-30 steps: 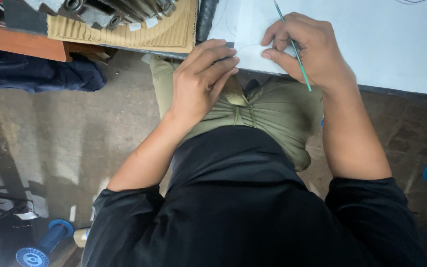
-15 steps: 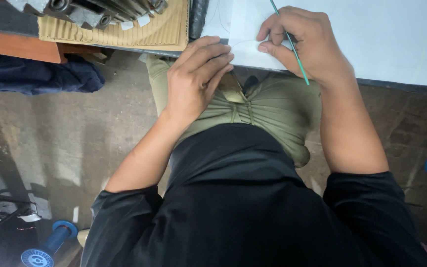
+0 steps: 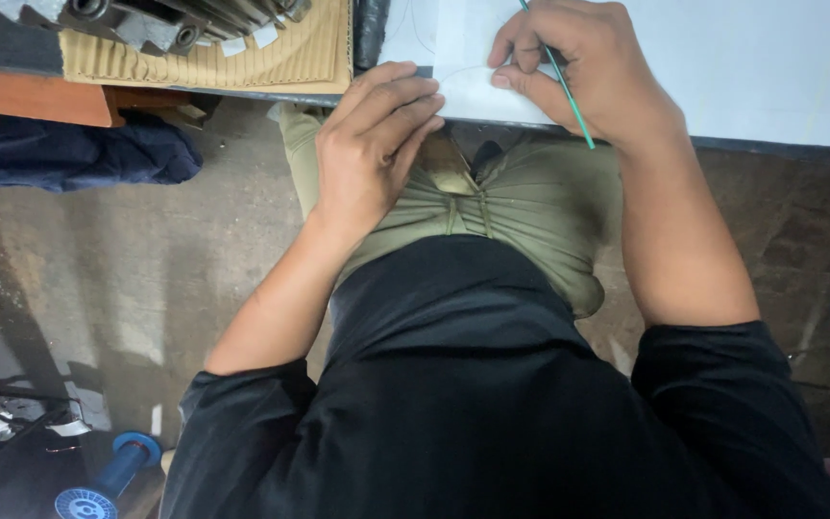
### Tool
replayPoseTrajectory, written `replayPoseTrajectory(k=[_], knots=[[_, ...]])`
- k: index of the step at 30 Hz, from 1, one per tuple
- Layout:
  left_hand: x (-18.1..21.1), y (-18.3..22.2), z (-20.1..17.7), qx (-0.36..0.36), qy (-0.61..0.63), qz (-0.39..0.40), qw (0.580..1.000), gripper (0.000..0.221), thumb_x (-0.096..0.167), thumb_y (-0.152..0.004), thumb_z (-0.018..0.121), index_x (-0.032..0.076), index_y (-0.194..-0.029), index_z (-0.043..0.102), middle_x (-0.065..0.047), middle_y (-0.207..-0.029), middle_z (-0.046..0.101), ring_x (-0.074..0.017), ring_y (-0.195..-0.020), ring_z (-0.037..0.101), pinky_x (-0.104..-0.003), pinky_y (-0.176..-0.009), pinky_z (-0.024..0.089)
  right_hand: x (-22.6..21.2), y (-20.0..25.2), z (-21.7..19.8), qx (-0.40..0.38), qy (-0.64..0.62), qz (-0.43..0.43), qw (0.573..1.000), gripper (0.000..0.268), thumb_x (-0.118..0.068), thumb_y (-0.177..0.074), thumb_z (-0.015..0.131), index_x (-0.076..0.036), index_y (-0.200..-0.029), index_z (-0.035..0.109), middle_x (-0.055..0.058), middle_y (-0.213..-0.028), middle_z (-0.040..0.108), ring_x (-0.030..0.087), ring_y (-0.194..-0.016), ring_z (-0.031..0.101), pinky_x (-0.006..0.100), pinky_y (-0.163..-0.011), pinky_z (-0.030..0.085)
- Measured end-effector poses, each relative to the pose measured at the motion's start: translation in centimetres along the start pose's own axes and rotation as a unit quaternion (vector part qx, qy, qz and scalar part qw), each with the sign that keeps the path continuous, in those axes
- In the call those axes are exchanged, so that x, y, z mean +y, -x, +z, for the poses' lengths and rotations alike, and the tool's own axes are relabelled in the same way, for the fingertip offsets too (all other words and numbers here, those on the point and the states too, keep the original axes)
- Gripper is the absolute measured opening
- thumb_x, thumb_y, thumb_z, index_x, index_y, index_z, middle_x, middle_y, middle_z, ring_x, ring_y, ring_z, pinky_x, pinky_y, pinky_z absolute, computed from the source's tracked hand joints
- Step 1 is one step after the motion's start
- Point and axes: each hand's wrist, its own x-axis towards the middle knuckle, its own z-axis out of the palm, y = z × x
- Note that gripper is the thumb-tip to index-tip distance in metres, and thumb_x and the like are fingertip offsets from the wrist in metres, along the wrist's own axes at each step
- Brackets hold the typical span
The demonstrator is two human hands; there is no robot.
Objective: Drawing semi-circular patterns on a sheet of paper and cutting them out with scissors
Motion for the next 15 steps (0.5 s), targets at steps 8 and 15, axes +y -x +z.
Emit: replayPoseTrajectory(k=[8, 15], knots=[[-0.03, 0.19, -0.01, -0.002, -0.003, -0.001, 1.000, 0.009, -0.002, -0.096, 0.074, -0.005, -0.104, 0.073, -0.014, -0.107, 0.071, -0.0360, -0.109, 0.064, -0.043, -0.096, 0.056, 0.01, -0.01, -0.01, 0.001, -0.013, -0.015, 1.000, 0.041, 0.013, -0.102, 0.079, 0.001, -0.085, 0.044, 0.020, -0.099, 0.069, 0.028, -0.091, 0.065, 0.037, -0.080, 0.045], [-0.04, 0.09, -0.09, -0.002, 0.003, -0.002, 1.000, 0.009, -0.002, -0.096, 0.074, -0.005, -0.103, 0.072, -0.014, -0.106, 0.071, -0.0362, -0.108, 0.064, -0.042, -0.096, 0.057, -0.17, -0.09, -0.04, -0.002, -0.017, -0.011, 1.000, 0.041, 0.013, -0.102, 0.078, 0.000, -0.084, 0.043, 0.021, -0.099, 0.069, 0.029, -0.093, 0.066, 0.039, -0.082, 0.045]])
